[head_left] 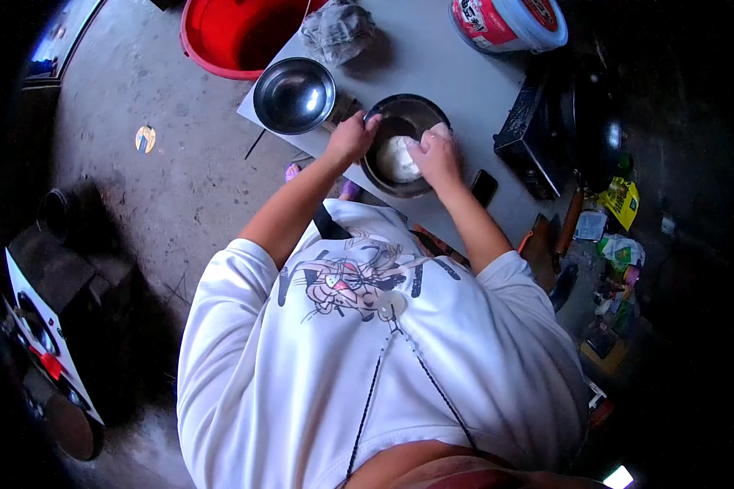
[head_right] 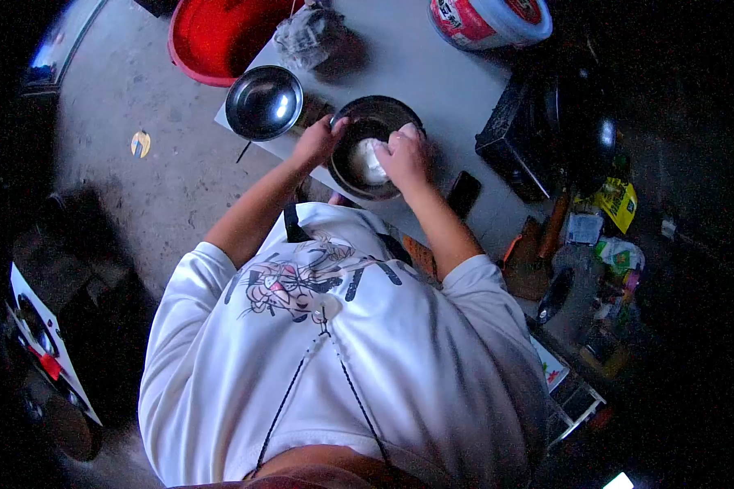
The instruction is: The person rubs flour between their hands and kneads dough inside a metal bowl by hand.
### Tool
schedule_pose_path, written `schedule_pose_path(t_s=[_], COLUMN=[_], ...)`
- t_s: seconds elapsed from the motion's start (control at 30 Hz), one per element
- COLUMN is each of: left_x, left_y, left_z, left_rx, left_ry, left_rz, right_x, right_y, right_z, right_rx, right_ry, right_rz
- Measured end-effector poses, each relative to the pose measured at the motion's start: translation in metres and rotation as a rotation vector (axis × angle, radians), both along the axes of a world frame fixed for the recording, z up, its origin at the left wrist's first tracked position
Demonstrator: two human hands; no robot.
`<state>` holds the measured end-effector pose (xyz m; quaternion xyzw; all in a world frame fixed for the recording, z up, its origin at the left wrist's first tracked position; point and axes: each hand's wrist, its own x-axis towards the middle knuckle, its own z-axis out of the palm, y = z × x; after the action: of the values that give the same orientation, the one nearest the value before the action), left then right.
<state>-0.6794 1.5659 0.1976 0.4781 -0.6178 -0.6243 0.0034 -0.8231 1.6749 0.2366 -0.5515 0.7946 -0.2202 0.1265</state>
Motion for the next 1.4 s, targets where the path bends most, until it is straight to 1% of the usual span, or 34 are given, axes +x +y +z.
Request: schedule_pose_path(t_s=[0.03, 0.07, 0.13, 0.17, 0.2, 0.23, 0.27, 0.3, 0.33, 0.4, 0.43, 0.47, 0.53, 0.57, 0.6, 0.67, 0.7, 0.77, 0.8, 0.83, 0.87, 0.9, 0.97, 1.0, 1.07, 1.1, 1.13, 1.2, 1.23, 1.27, 1.33, 1.37, 1.4], left_x=[0.000, 0.000, 0.000, 0.001, 0.001, 0.002, 0.002, 0.002, 0.002, 0.003, 0.002, 0.001, -0.001, -0.002, -0.001, -0.003, -0.002, 0.001, 0.001, -0.001, -0.002, -0.002, -0.002, -0.004, -0.007, -0.007, -0.007, -0.007, -0.008, -0.007, -0.006, -0.007, -0.007], left_y=[0.002, 0.002, 0.003, 0.004, 0.006, 0.007, 0.006, 0.006, 0.006, 0.008, 0.006, 0.007, 0.010, 0.010, 0.009, 0.007, 0.008, 0.012, 0.012, 0.010, 0.007, 0.007, 0.006, 0.004, 0.003, 0.002, 0.003, 0.005, 0.005, 0.006, 0.006, 0.005, 0.005], left_z=[0.002, 0.004, 0.011, 0.005, -0.003, -0.005, -0.007, -0.009, -0.008, -0.004, -0.002, -0.003, -0.006, -0.007, -0.007, -0.007, -0.008, -0.010, -0.011, -0.012, -0.007, -0.003, 0.000, -0.003, -0.005, -0.007, -0.006, -0.007, -0.011, -0.012, -0.013, -0.011, -0.010], left_rx=[-0.070, -0.070, -0.015, -0.013, -0.182, -0.348, -0.346, -0.307, -0.265, -0.223, -0.194, -0.195, -0.242, -0.241, -0.212, -0.186, -0.208, -0.228, -0.238, -0.250, -0.249, -0.252, -0.224, -0.232, -0.305, -0.311, -0.273, -0.229, -0.253, -0.278, -0.265, -0.252, -0.250], left_ry=[0.015, 0.015, -0.043, -0.050, -0.021, 0.007, 0.001, 0.008, 0.014, -0.028, -0.059, -0.060, -0.064, -0.061, -0.041, -0.023, -0.028, -0.040, -0.024, -0.008, -0.008, -0.033, -0.033, -0.029, -0.031, -0.024, -0.037, -0.049, -0.041, -0.034, -0.029, -0.023, -0.023], left_rz=[-0.040, -0.039, -0.018, -0.015, -0.005, 0.005, 0.007, -0.004, -0.015, -0.032, -0.050, -0.051, 0.004, 0.003, -0.010, -0.021, -0.009, -0.007, -0.001, 0.012, 0.018, 0.010, 0.008, 0.006, 0.006, 0.007, 0.013, 0.022, 0.023, 0.021, 0.008, 0.003, 0.008], right_x=[0.003, 0.006, 0.017, 0.017, 0.013, 0.010, 0.007, 0.003, 0.001, -0.007, 0.000, 0.007, 0.018, 0.024, 0.026, 0.035, 0.032, 0.025, 0.020, 0.012, 0.011, 0.005, 0.004, 0.002, -0.002, -0.003, -0.004, -0.003, 0.003, 0.008, 0.021, 0.029, 0.033], right_y=[-0.001, 0.002, 0.005, 0.009, 0.011, 0.009, 0.007, 0.006, 0.001, -0.016, -0.019, -0.022, -0.022, -0.018, -0.011, -0.004, -0.003, 0.002, 0.004, 0.003, -0.003, -0.007, -0.033, -0.035, -0.040, -0.039, -0.039, -0.037, -0.033, -0.023, -0.006, -0.002, 0.003], right_z=[0.001, -0.012, -0.026, -0.035, -0.045, -0.050, -0.054, -0.057, -0.068, -0.053, -0.043, -0.031, -0.012, -0.017, -0.029, -0.036, -0.044, -0.070, -0.095, -0.127, -0.131, -0.133, -0.091, -0.091, -0.085, -0.083, -0.070, -0.033, -0.016, -0.014, -0.018, -0.013, -0.017], right_rx=[-0.005, -0.002, -0.094, -0.061, -0.059, 0.016, 0.090, 0.188, 0.058, 0.191, 0.044, 0.043, 0.169, 0.133, 0.108, 0.052, 0.051, 0.247, 0.245, 0.234, 0.227, 0.235, 0.513, 0.505, 0.354, 0.221, 0.219, 0.199, 0.210, 0.332, 0.180, 0.194, 0.202], right_ry=[0.037, 0.017, 0.137, 0.043, 0.037, -0.015, -0.066, -0.132, -0.132, -0.487, -0.402, -0.403, -0.374, -0.230, -0.032, 0.196, 0.193, 0.190, 0.190, 0.233, 0.274, 0.272, 0.288, 0.291, 0.140, 0.083, 0.090, -0.475, -0.183, -0.075, 0.114, 0.093, 0.205], right_rz=[0.076, 0.084, 0.182, 0.105, 0.109, 0.092, 0.076, -0.049, -0.187, -0.379, -0.366, -0.366, -0.126, -0.059, 0.114, 0.154, 0.155, 0.180, 0.181, 0.102, 0.022, 0.025, 0.111, 0.107, -0.036, -0.052, -0.049, -0.093, 0.028, 0.126, 0.218, 0.238, 0.323])
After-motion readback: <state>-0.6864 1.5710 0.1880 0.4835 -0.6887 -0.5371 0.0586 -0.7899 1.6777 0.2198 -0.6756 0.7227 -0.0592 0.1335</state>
